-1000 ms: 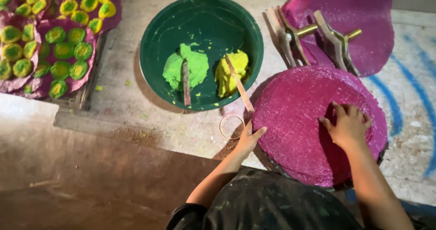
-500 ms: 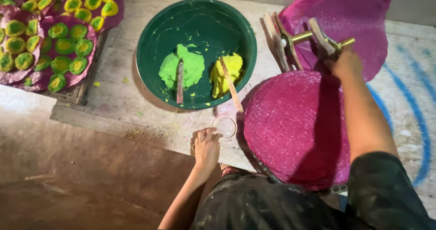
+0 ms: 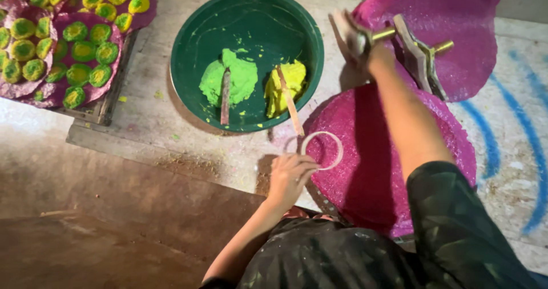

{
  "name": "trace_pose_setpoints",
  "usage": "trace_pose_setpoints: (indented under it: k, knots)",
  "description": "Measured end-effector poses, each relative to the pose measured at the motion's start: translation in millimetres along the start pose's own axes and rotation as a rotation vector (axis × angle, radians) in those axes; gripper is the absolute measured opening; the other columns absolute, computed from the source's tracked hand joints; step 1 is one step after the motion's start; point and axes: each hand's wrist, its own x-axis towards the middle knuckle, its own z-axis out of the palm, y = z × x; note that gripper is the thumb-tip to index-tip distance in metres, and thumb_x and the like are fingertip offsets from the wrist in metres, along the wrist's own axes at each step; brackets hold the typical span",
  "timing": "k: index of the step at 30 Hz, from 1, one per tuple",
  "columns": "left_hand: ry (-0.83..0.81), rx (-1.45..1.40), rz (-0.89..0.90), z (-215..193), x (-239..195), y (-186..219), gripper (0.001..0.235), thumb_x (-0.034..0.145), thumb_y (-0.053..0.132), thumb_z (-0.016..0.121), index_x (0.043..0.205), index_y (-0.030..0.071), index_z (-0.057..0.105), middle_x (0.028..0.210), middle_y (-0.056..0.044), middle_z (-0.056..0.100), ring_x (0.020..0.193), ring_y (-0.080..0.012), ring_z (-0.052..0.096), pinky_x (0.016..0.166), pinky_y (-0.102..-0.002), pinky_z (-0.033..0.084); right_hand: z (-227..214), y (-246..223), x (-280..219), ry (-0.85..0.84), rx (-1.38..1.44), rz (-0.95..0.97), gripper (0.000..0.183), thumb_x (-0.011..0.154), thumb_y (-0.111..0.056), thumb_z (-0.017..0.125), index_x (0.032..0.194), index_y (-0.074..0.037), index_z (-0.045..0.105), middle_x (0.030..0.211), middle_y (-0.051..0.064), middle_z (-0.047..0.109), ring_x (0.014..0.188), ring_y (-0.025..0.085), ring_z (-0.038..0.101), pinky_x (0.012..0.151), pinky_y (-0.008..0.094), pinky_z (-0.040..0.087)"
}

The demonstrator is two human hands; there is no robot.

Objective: The person uses a wooden press tool and circular molds to shape green and yellow dough on a pink surface. They place the molds on the surface, fill them with dough from a basin, and then use the press tool to flatten the dough into rings.

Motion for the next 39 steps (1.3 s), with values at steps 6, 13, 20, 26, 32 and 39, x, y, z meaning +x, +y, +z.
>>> trace_pose_setpoints:
  k: [6,13,20,26,32,39]
  knots:
    - [-0.168,-0.044,0.207,22,21,20,0.027,0.09,0.014,0.072,0.116,0.018,0.075,0.123,-0.002,0.071,0.117,-0.024,0.061,0.094,-0.042,0.046,-87,6,-24,-0.083,1.31,0.017,0.028,0.097,-0.022,0.063,0.117,-0.004,0.056,0.096,0.011,0.072,0.078,0.021,0.071,0.073,0.04,0.063]
    - [0.04,0.009,-0.244,22,30,-16,0.041,0.089,0.016,0.074,0.128,0.009,0.067,0.119,-0.014,0.068,0.114,-0.035,0.061,0.099,-0.046,0.047,-135,87,-186,-0.23,1.303,-0.389,0.039,0.114,-0.042,0.045,0.115,-0.005,0.06,0.092,0.006,0.059,0.078,0.016,0.054,0.071,0.034,0.046]
    - [-0.021,-0.481,-0.596,112,-11,-100,0.062,0.086,0.026,0.081,0.132,-0.003,0.053,0.112,-0.016,0.068,0.102,-0.0264,0.068,0.088,-0.039,0.055,-104,158,-344,-0.177,1.405,-0.254,0.075,0.095,-0.063,0.067,0.137,-0.002,0.056,0.101,0.008,0.059,0.082,0.018,0.053,0.078,0.036,0.048]
    - [0.112,-0.21,-0.542,116,-4,-76,0.074,0.08,0.03,0.09,0.131,-0.006,0.05,0.108,-0.023,0.062,0.094,-0.0331,0.062,0.083,-0.043,0.054,-86,214,-400,-0.098,1.523,-0.247,0.067,0.1,-0.058,0.071,0.123,0.001,0.048,0.1,0.01,0.056,0.095,0.021,0.055,0.081,0.038,0.046]
    - [0.089,0.115,-0.204,61,19,14,0.061,0.082,0.035,0.081,0.132,0.006,0.059,0.122,-0.015,0.06,0.105,-0.0334,0.061,0.094,-0.045,0.047,-79,236,-425,-0.131,1.438,-0.158,0.068,0.097,-0.058,0.071,0.13,-0.002,0.051,0.101,0.009,0.054,0.087,0.022,0.053,0.081,0.039,0.047]
    - [-0.192,0.167,-0.052,66,42,28,0.036,0.086,0.028,0.078,0.119,0.015,0.069,0.116,-0.006,0.064,0.108,-0.0299,0.065,0.089,-0.045,0.049,-73,226,-421,-0.337,1.32,-0.097,0.067,0.095,-0.066,0.06,0.118,-0.002,0.061,0.087,0.01,0.06,0.072,0.019,0.051,0.063,0.034,0.039]
